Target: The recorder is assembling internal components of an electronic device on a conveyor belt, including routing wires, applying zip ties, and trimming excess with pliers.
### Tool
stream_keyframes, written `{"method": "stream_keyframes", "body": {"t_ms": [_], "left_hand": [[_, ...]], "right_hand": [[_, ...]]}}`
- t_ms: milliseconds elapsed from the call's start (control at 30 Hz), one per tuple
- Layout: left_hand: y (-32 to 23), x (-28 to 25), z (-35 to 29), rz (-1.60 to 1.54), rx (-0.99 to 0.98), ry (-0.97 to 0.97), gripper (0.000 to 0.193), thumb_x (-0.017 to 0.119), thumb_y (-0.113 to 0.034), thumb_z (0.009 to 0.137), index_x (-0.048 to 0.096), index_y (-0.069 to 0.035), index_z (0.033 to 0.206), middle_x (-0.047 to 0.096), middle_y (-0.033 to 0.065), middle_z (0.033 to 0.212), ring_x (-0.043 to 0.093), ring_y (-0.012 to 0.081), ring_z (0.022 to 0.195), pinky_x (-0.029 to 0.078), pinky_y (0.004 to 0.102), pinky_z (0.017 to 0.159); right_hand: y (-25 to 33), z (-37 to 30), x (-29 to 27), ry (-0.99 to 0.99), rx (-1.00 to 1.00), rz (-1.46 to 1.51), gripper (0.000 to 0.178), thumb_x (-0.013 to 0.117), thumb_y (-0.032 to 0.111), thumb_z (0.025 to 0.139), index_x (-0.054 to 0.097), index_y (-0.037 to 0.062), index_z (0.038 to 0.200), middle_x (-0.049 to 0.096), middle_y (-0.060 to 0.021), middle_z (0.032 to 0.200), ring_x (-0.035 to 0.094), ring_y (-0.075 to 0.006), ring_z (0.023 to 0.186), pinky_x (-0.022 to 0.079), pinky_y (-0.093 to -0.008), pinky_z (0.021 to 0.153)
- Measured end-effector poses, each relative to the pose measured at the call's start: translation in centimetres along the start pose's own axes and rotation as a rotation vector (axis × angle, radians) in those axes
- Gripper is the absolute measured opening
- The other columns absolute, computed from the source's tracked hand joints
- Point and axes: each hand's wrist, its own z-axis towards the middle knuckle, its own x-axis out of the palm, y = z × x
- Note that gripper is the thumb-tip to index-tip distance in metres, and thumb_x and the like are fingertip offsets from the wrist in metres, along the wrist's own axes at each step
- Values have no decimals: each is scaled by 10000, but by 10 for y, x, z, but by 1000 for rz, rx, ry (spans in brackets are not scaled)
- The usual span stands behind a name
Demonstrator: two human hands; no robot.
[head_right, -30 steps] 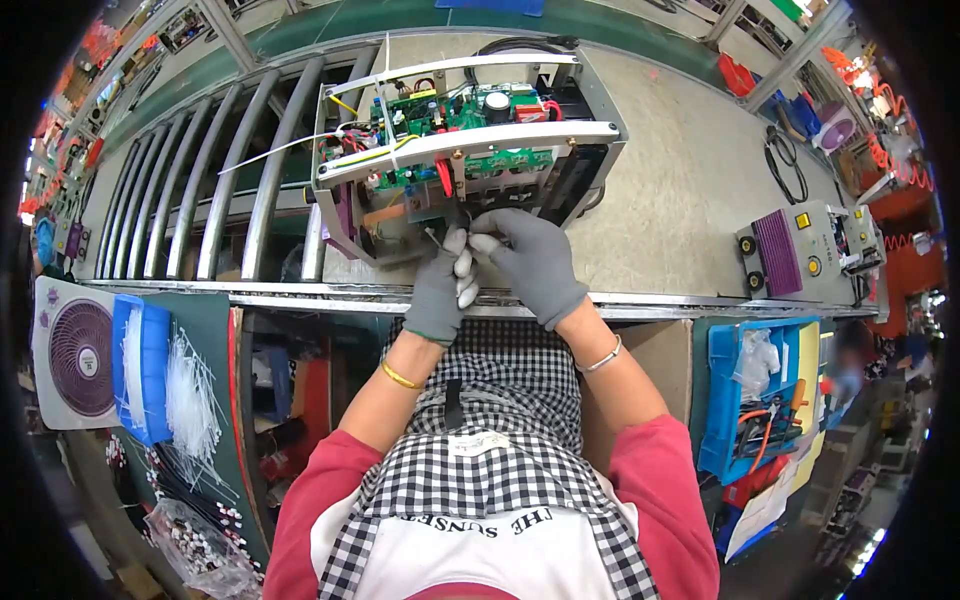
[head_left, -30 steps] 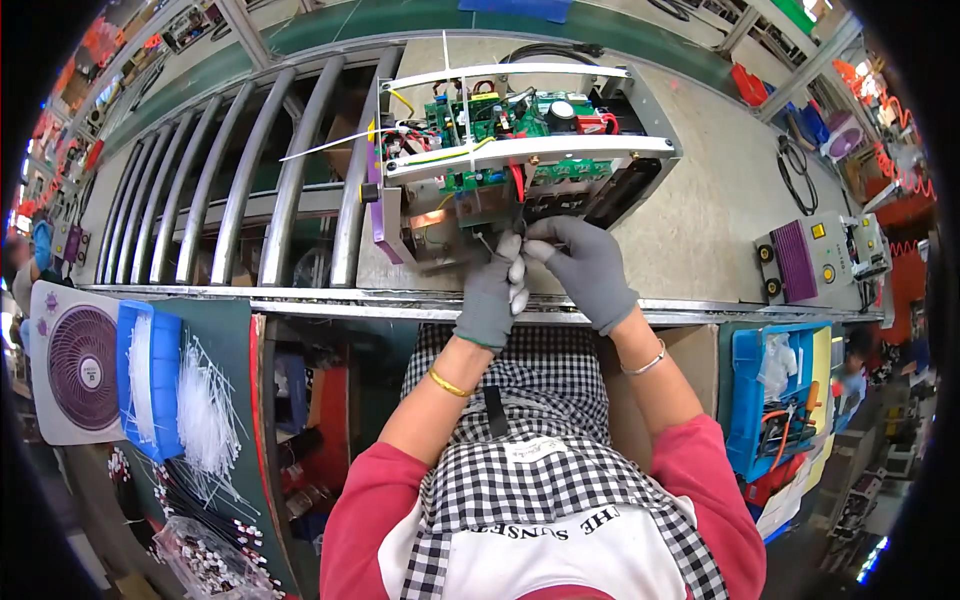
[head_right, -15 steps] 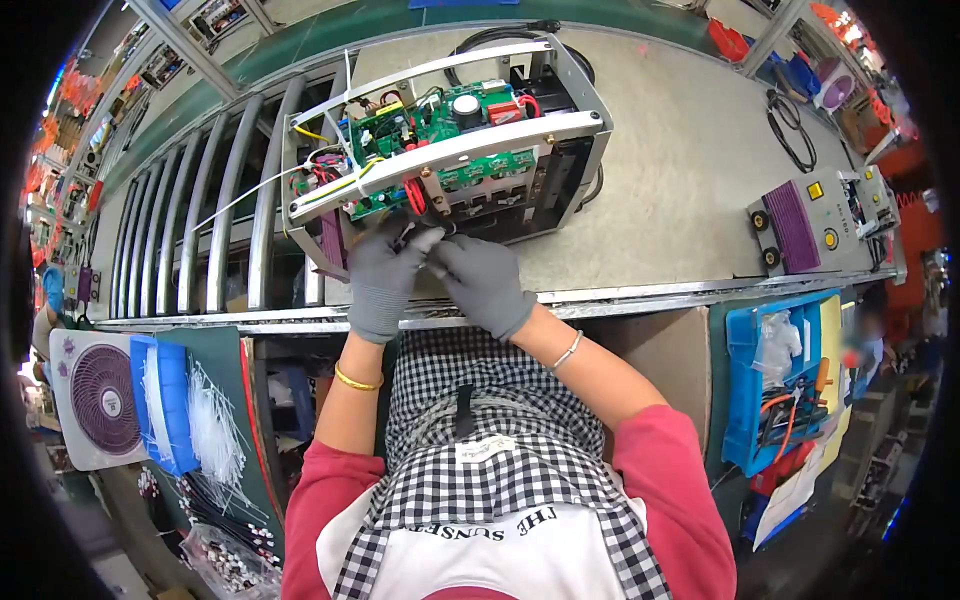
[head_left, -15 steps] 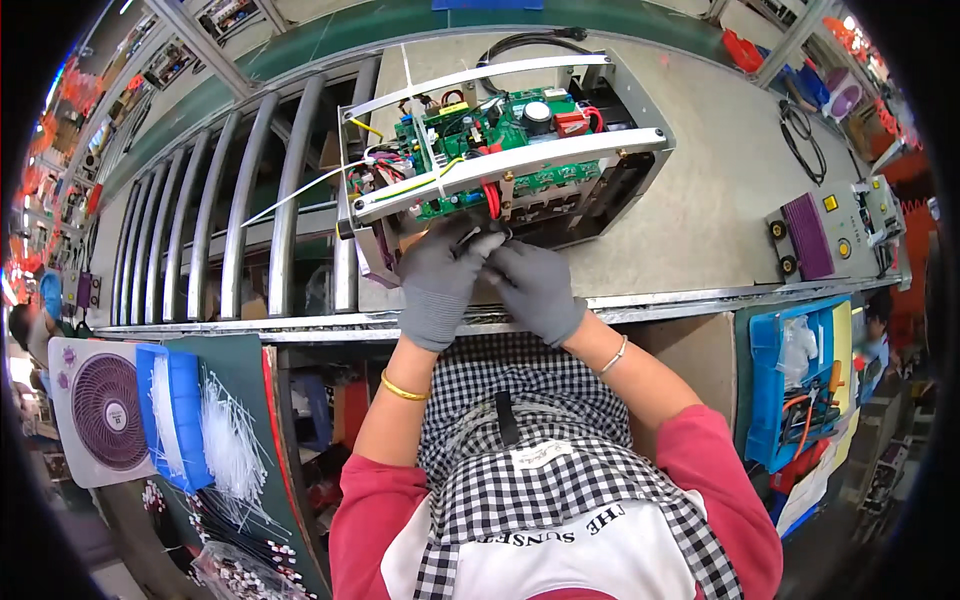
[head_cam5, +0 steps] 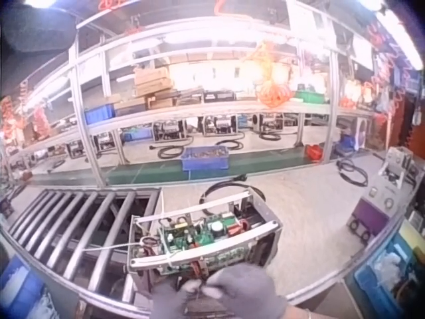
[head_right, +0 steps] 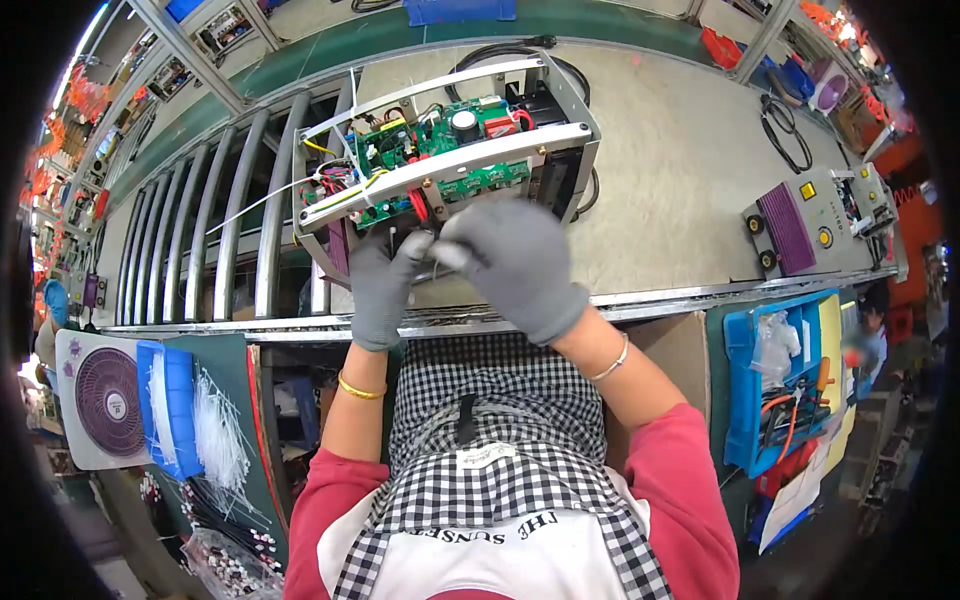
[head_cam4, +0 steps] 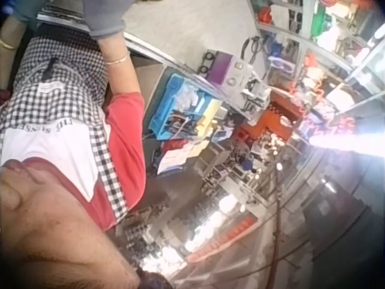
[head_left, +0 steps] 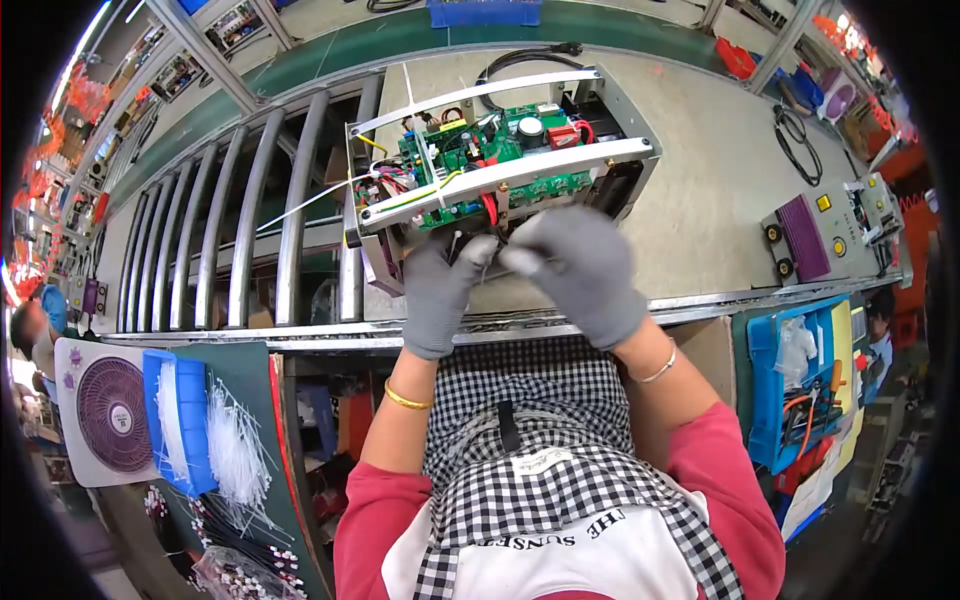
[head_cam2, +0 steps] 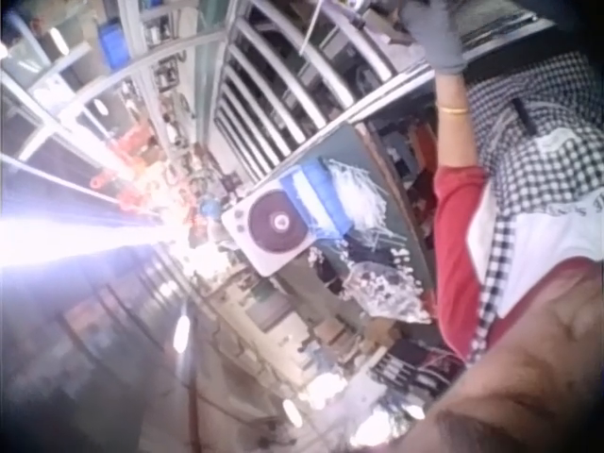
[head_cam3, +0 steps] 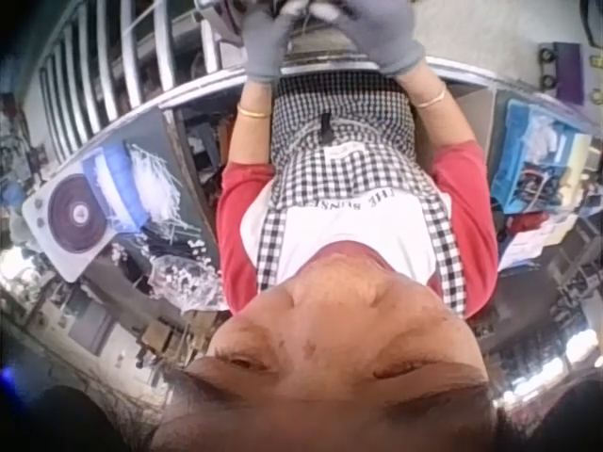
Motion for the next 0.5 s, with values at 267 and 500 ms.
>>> {"method": "stream_keyframes", "body": {"t_ms": [267, 500], "left_hand": [[-4, 8, 5, -154, -23, -29, 329, 738, -262, 890, 621, -9, 1063, 660, 19, 832, 588, 89, 694, 473, 246, 616], [-11, 6, 6, -184, -111, 13, 275, 719, -236, 902, 599, -19, 1021, 641, 14, 817, 576, 83, 695, 460, 240, 618]], "right_hand": [[3, 52, -15, -113, -122, -295, 507, 813, 381, 695, 649, 160, 1121, 625, -30, 997, 598, -228, 1002, 312, -436, 1113], [1, 52, -2, -123, -15, -296, 390, 802, 342, 700, 663, 185, 1029, 632, -13, 930, 610, -220, 958, 324, -431, 1100]]}}
